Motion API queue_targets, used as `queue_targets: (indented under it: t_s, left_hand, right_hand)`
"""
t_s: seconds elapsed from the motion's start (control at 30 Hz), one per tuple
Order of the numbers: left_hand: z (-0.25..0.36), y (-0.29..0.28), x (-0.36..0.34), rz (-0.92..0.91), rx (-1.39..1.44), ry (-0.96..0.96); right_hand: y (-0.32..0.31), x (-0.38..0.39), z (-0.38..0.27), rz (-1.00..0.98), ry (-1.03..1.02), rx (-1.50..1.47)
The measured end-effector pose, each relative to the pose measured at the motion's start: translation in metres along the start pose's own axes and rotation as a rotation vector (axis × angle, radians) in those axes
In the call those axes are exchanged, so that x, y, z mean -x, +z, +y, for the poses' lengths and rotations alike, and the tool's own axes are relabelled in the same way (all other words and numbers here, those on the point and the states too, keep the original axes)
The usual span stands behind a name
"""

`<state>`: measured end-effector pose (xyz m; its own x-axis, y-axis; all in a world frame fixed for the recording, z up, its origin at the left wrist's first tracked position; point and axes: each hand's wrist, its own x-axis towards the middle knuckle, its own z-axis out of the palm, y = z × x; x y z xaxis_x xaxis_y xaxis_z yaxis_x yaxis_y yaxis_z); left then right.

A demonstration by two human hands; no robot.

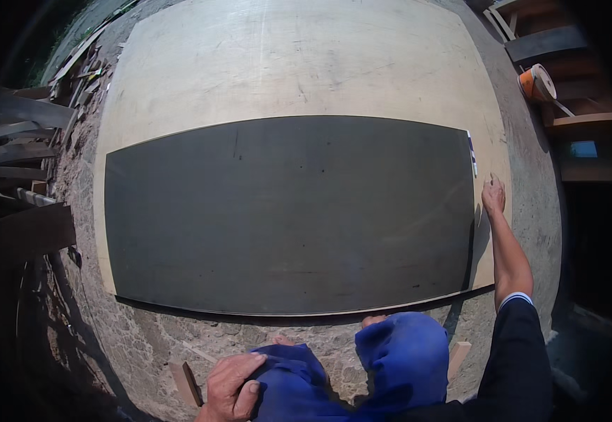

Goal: The person measures a large dark board using a wooden straightedge and marks it with a pen. They then move the board and handle other wooden pieces nearby.

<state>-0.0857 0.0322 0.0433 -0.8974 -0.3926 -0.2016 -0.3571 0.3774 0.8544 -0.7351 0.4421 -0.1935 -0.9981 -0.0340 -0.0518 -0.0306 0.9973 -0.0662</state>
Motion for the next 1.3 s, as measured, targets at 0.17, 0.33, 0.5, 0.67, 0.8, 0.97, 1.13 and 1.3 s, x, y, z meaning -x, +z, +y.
queue_targets:
  t_s: [0.17,0.33,0.5,0.67,0.8,0.97,1.13,1.3]
  left_hand:
    - [0.055,0.006,0.040,0.185,0.030,-0.162]
    - [0.105,0.026,0.082,0.462,-0.369,-0.162]
    - [0.167,0.030,0.176,0.268,-0.220,-0.471]
    - [0.228,0.015,0.280,0.459,-0.069,-0.769]
    - [0.240,-0.007,0.364,0.697,0.418,-0.978]
    - [0.230,-0.016,0.456,0.984,0.492,-1.168]
    - [0.202,-0.020,0.501,1.022,0.543,-1.321]
    - [0.148,-0.052,0.501,1.175,0.654,-1.433]
  right_hand:
    - [-0.056,0.131,-0.036,-0.287,-0.273,-0.041]
    - [-0.160,0.288,-0.099,-0.732,-0.650,-0.138]
    - [-0.299,0.379,-0.171,-1.064,-0.763,-0.262]
    - [-0.394,0.391,-0.207,-1.217,-0.595,-0.362]
    - [-0.430,0.408,-0.233,-1.102,-0.287,-0.350]
    - [-0.424,0.459,-0.270,-1.155,-0.328,-0.183]
    - [-0.406,0.521,-0.328,-1.174,-0.627,-0.004]
    - [-0.407,0.565,-0.422,-1.208,-0.602,-0.046]
